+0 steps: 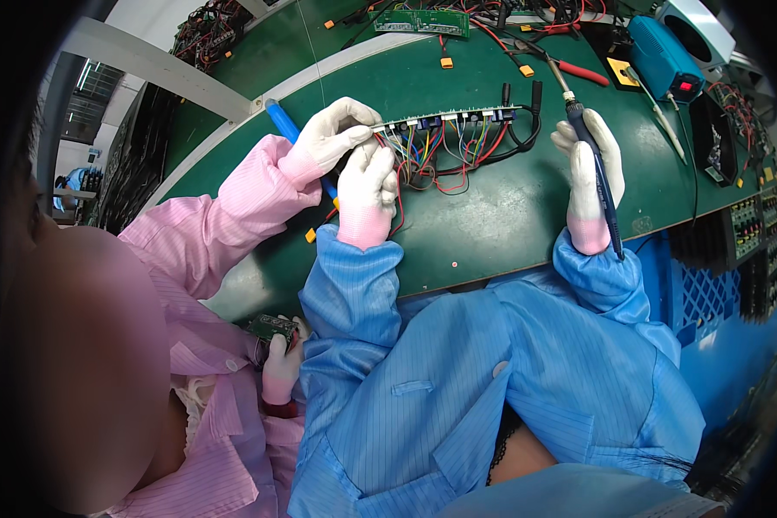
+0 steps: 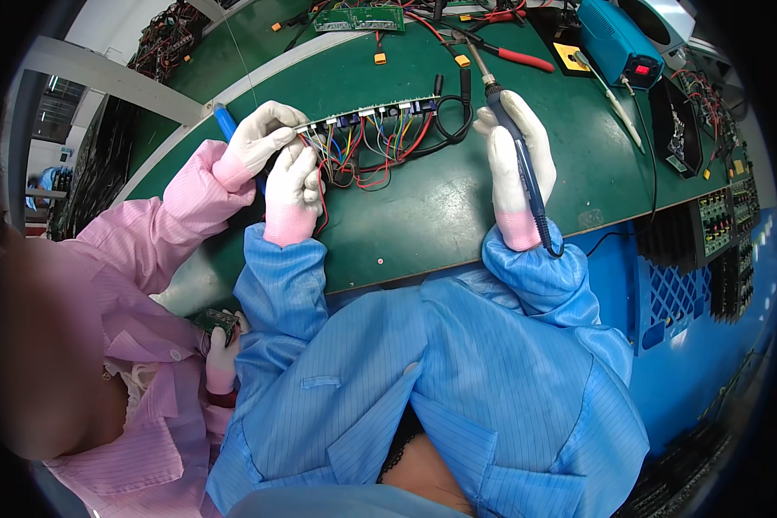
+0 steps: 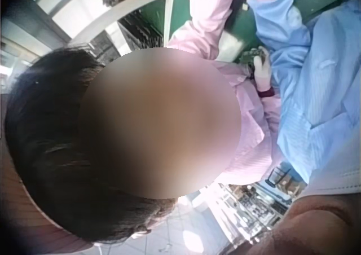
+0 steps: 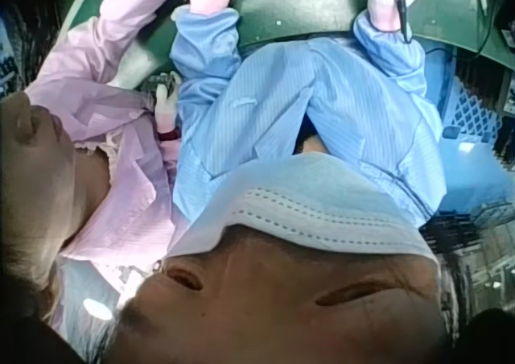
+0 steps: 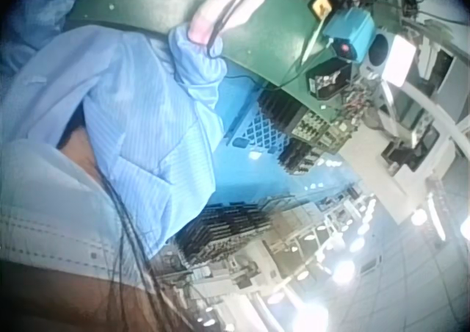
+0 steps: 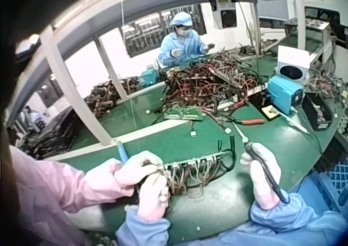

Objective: Soldering components onto a green printed circuit board at a workstation.

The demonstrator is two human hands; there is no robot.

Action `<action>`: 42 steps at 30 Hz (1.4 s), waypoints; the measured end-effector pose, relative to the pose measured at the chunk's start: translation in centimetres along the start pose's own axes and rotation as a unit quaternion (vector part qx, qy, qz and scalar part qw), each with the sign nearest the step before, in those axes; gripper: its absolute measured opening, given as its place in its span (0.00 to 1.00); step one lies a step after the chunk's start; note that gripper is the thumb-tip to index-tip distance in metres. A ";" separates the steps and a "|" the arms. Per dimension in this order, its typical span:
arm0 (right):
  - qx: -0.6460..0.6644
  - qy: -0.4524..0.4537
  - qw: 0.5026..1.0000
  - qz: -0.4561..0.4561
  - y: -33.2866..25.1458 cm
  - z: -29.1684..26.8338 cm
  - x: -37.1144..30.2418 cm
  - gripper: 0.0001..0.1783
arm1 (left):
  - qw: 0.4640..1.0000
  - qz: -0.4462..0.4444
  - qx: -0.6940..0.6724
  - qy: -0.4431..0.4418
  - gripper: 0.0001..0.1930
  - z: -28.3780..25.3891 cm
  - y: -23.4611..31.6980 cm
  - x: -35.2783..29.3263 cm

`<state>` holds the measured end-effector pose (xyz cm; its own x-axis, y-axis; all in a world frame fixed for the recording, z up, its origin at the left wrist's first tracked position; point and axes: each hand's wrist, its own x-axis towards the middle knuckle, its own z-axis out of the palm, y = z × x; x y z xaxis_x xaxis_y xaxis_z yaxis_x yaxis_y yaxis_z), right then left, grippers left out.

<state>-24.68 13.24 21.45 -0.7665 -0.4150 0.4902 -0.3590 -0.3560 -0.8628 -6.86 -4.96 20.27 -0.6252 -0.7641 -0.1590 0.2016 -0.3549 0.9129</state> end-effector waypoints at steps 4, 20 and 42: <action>0.002 0.001 1.000 0.004 0.0 0.0 0.0 0.22 | 1.000 0.008 0.006 0.006 0.17 0.1 -0.1 0.0; 0.010 -0.019 1.000 0.018 0.1 0.4 0.4 0.24 | 1.000 0.007 0.001 -0.003 0.15 -0.1 -0.7 0.2; 0.054 -0.057 0.997 0.010 5.5 -4.4 1.7 0.33 | 0.998 0.036 -0.007 -0.058 0.23 4.6 -6.3 2.6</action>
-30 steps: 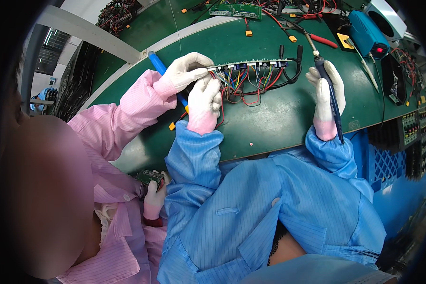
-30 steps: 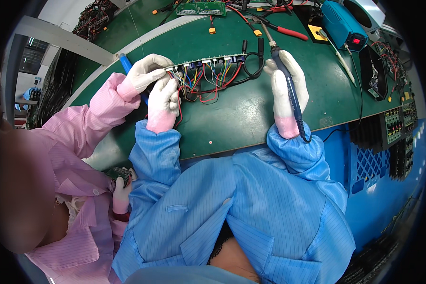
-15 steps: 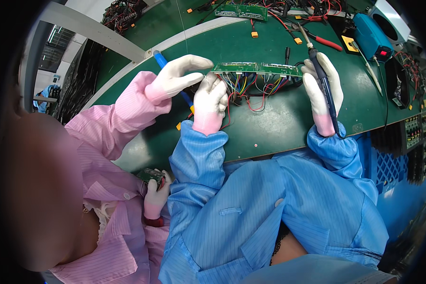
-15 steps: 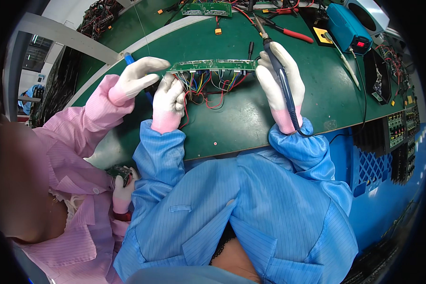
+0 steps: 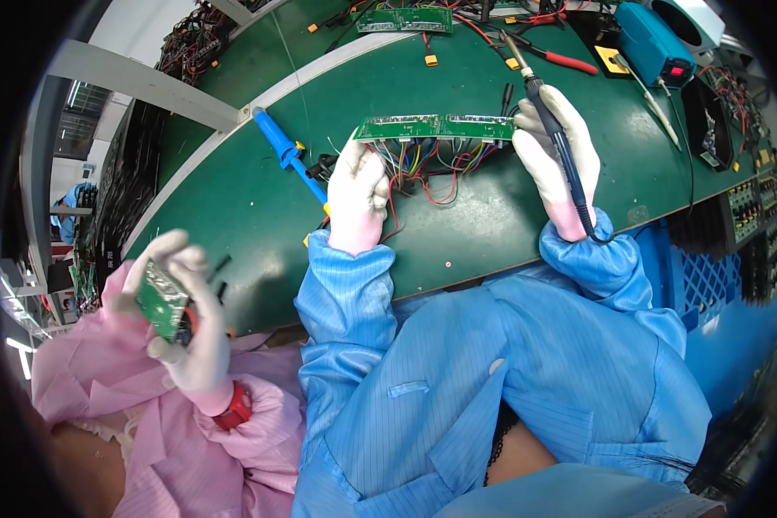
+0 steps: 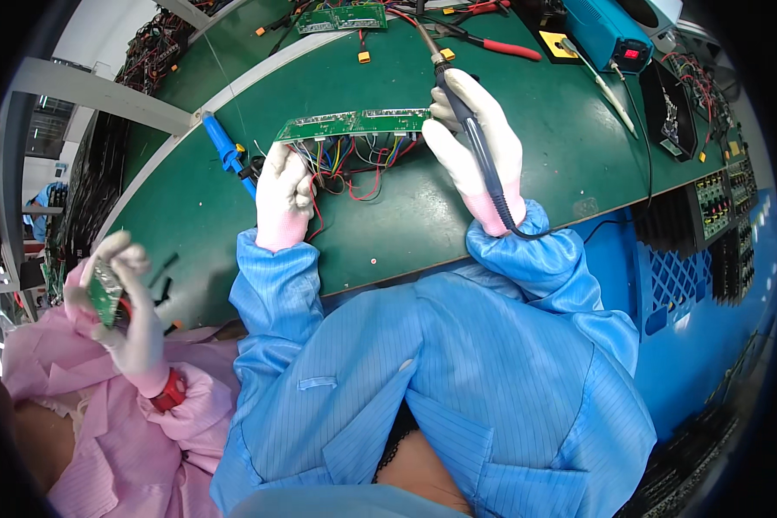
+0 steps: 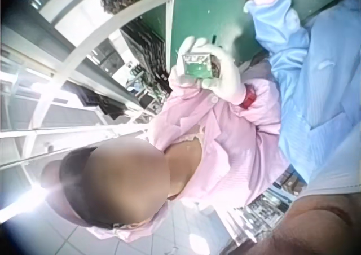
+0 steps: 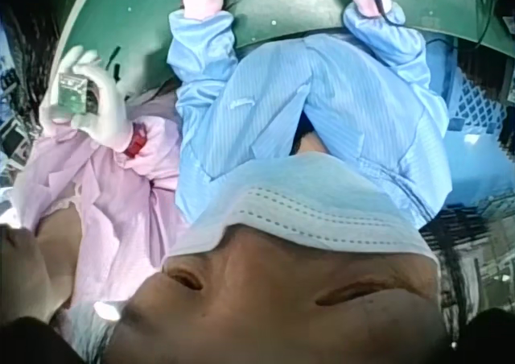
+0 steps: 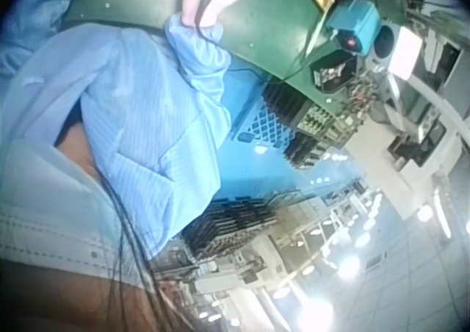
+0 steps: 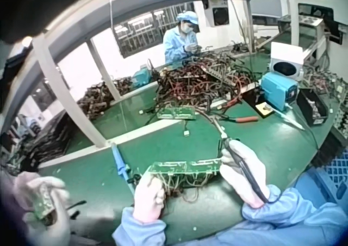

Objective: Soldering components onto a green printed circuit board at a workstation.

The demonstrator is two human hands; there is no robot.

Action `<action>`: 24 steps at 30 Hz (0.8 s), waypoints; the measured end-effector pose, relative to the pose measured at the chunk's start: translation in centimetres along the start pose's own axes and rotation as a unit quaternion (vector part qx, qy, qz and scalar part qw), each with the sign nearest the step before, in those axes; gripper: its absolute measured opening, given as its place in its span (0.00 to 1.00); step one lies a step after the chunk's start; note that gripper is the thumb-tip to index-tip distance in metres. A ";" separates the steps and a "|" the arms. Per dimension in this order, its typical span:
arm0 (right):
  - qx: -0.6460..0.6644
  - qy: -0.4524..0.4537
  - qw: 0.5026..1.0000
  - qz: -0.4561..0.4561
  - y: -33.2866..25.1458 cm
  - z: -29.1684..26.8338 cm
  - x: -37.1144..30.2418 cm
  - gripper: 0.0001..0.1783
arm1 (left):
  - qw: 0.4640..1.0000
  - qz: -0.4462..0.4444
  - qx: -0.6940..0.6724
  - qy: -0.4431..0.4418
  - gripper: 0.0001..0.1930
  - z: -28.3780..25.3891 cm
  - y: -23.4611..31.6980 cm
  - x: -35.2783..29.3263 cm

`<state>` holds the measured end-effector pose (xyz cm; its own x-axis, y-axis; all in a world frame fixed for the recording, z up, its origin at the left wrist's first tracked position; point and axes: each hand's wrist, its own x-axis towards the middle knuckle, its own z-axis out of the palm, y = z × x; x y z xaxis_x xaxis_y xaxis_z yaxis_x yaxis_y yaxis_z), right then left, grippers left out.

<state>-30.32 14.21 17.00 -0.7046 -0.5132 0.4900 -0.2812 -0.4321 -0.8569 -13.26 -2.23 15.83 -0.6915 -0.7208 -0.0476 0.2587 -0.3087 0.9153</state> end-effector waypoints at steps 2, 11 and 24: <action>-0.019 -0.006 1.000 -0.007 0.0 -0.1 0.0 0.33 | 1.000 0.004 0.010 0.011 0.23 0.1 0.2 -0.2; -0.017 -0.012 0.999 -0.037 0.0 0.3 0.0 0.36 | 0.998 0.022 0.002 0.058 0.23 0.0 1.2 -0.5; -0.032 -0.016 0.996 -0.076 -0.3 1.9 -0.3 0.39 | 0.995 0.058 -0.054 0.053 0.25 -1.9 1.9 -0.5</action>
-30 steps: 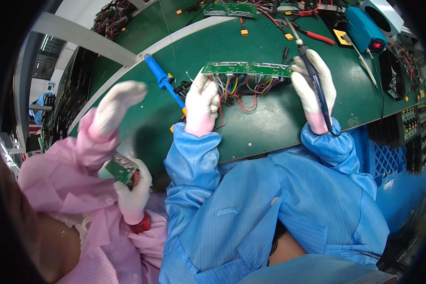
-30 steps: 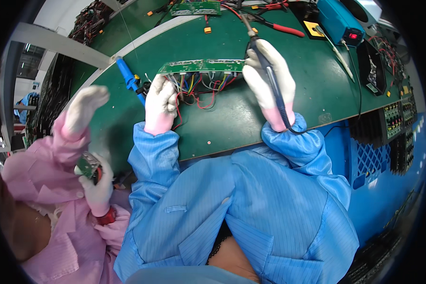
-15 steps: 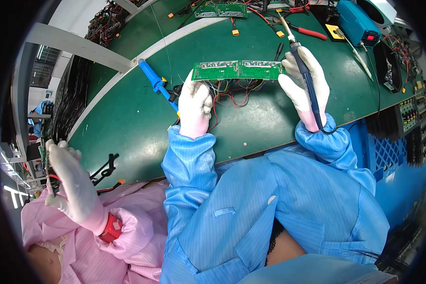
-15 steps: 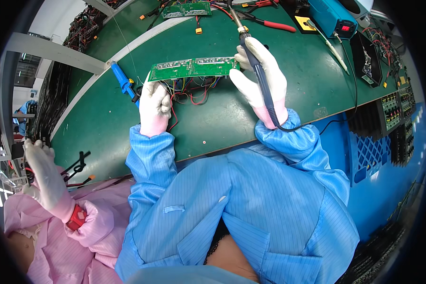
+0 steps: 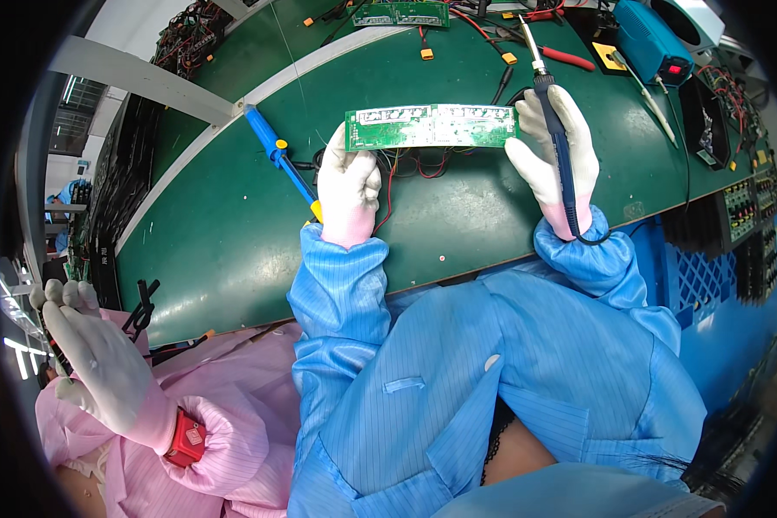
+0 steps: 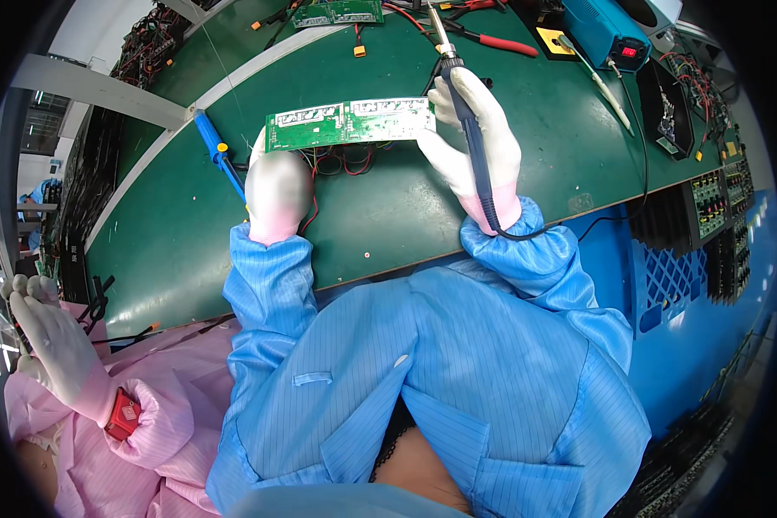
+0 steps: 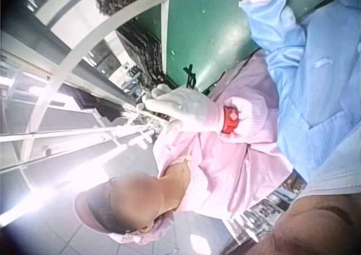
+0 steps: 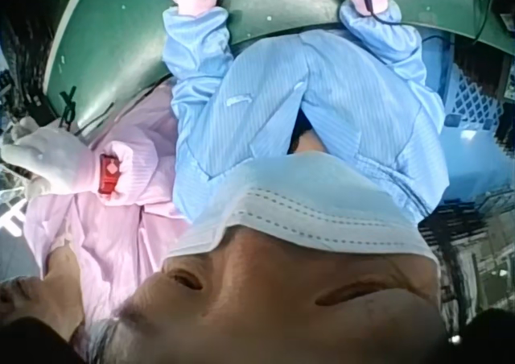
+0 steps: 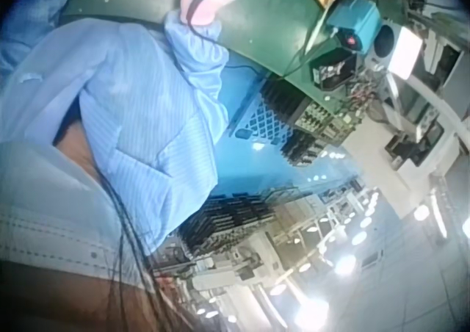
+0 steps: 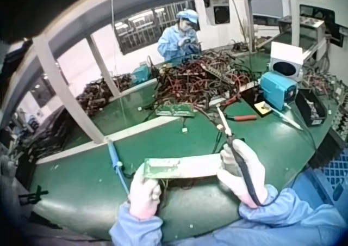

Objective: Soldering components onto a green printed circuit board at a workstation.

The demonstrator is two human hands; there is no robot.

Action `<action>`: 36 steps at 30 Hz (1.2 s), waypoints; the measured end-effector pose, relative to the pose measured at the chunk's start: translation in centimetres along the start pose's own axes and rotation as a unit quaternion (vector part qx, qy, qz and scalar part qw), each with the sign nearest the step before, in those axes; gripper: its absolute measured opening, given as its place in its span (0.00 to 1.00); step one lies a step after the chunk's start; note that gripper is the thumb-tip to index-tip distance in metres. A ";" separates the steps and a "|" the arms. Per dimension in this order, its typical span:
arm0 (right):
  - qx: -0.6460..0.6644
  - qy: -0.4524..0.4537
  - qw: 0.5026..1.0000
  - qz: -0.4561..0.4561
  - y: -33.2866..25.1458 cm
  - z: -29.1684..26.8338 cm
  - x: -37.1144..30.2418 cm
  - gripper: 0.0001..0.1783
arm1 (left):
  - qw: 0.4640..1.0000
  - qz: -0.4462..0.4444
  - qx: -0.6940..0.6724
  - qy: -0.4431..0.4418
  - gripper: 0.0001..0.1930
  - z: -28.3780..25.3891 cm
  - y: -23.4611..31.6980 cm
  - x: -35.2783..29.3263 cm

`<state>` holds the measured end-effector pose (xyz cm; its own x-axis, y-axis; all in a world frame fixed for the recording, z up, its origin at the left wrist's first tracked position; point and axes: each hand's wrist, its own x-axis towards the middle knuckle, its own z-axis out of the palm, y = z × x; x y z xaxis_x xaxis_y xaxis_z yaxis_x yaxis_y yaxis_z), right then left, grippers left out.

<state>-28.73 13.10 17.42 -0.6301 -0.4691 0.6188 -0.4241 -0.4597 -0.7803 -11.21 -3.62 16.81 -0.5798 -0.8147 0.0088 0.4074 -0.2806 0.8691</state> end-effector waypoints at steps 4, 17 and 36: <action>-0.020 -0.012 0.999 -0.022 -0.3 0.2 -0.2 0.41 | 1.000 0.000 -0.002 0.014 0.25 -0.1 0.1 -0.1; 0.047 -0.014 0.996 -0.073 0.3 0.8 -0.8 0.43 | 0.999 -0.012 0.038 0.032 0.23 -0.5 0.5 -0.3; -0.014 -0.003 0.999 0.050 -1.3 0.4 0.2 0.36 | 0.991 -0.007 0.126 -0.041 0.30 0.6 2.1 -1.2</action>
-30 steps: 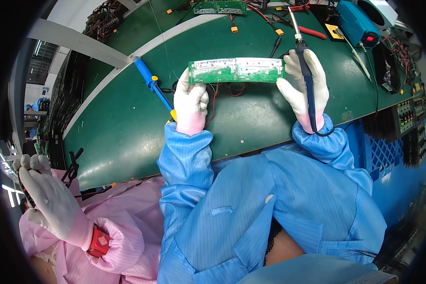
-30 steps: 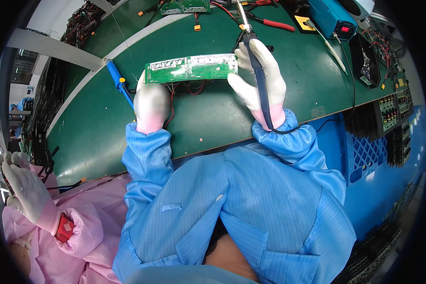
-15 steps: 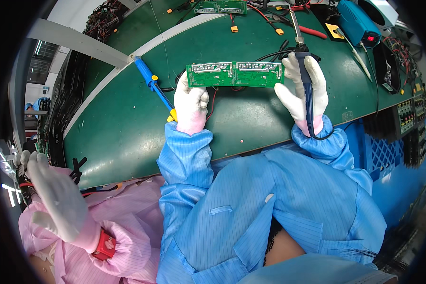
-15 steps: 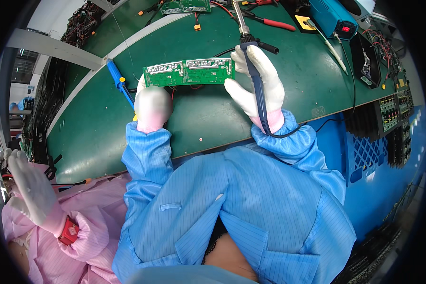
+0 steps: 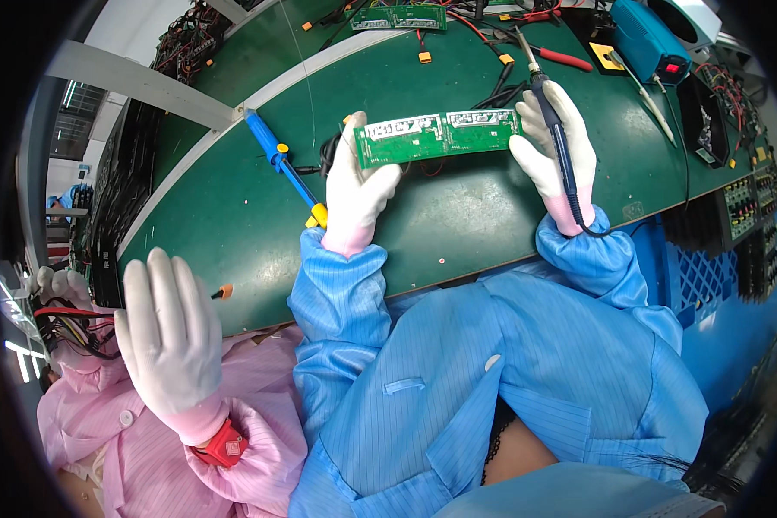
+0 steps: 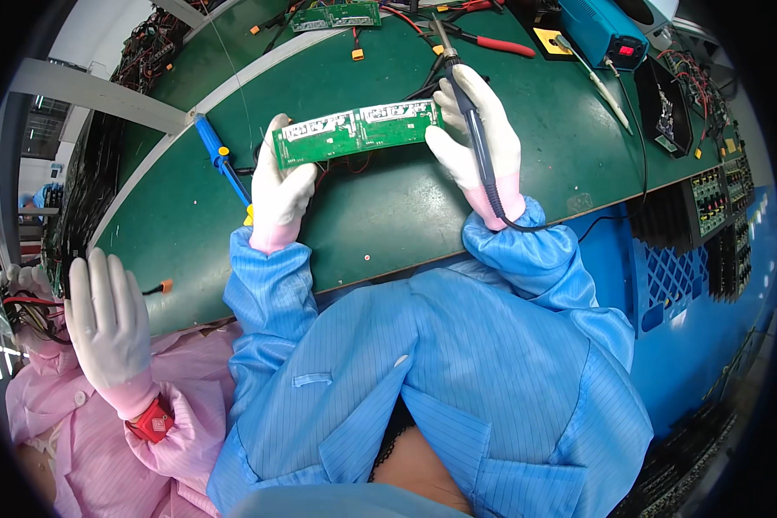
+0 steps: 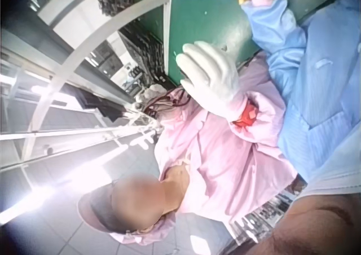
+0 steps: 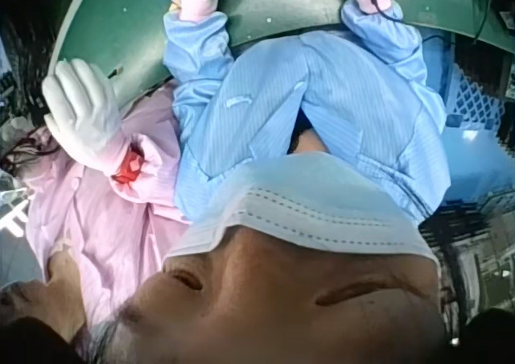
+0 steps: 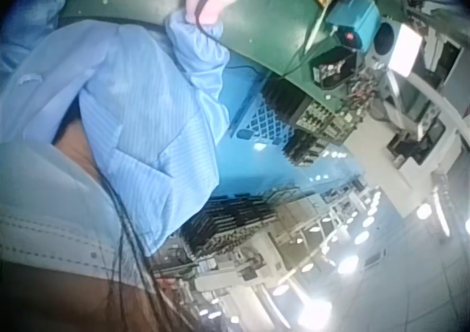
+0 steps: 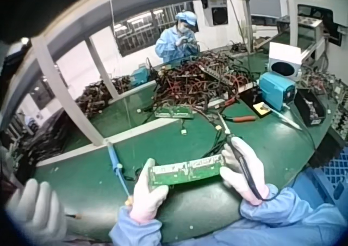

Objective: Soldering components onto a green printed circuit board at a workstation.

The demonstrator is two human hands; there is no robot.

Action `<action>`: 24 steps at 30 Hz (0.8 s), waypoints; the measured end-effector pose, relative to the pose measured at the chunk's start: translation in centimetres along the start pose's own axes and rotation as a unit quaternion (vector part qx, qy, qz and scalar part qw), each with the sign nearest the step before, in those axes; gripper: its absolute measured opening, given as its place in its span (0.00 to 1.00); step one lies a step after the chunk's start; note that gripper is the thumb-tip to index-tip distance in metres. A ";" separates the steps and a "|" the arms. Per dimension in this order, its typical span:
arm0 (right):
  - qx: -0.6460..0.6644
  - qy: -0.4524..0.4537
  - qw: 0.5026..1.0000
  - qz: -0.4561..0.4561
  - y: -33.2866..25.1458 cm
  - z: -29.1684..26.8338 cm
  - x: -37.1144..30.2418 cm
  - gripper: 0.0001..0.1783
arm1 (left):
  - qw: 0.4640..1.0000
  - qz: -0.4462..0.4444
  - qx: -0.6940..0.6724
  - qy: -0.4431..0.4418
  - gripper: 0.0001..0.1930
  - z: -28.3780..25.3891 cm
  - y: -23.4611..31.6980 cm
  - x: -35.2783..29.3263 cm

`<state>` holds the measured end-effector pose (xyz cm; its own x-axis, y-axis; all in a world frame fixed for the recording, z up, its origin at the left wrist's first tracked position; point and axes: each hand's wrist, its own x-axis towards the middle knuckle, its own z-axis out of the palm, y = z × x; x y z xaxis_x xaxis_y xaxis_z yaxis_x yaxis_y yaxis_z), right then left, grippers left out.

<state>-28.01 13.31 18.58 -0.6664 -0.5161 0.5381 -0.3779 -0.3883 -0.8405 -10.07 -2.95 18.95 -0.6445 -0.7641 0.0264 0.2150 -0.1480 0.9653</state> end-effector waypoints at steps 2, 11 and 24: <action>-0.031 0.007 0.999 -0.003 -0.3 -0.2 0.1 0.32 | 0.999 0.021 0.020 -0.024 0.33 0.8 0.3 -0.5; 0.078 0.041 0.995 0.046 -2.4 -0.6 -4.3 0.18 | 0.999 0.001 0.038 -0.037 0.39 0.5 0.4 -0.6; 0.065 0.027 0.991 0.110 -2.4 0.5 -5.9 0.15 | 0.998 0.016 0.062 -0.013 0.39 0.3 0.4 -0.7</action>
<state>-22.83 16.87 17.41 -0.7588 -0.5580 0.3359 -0.1368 -0.3678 -0.9198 -9.73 -2.27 19.43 -0.6585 -0.7500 0.0625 0.1434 -0.0435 0.9887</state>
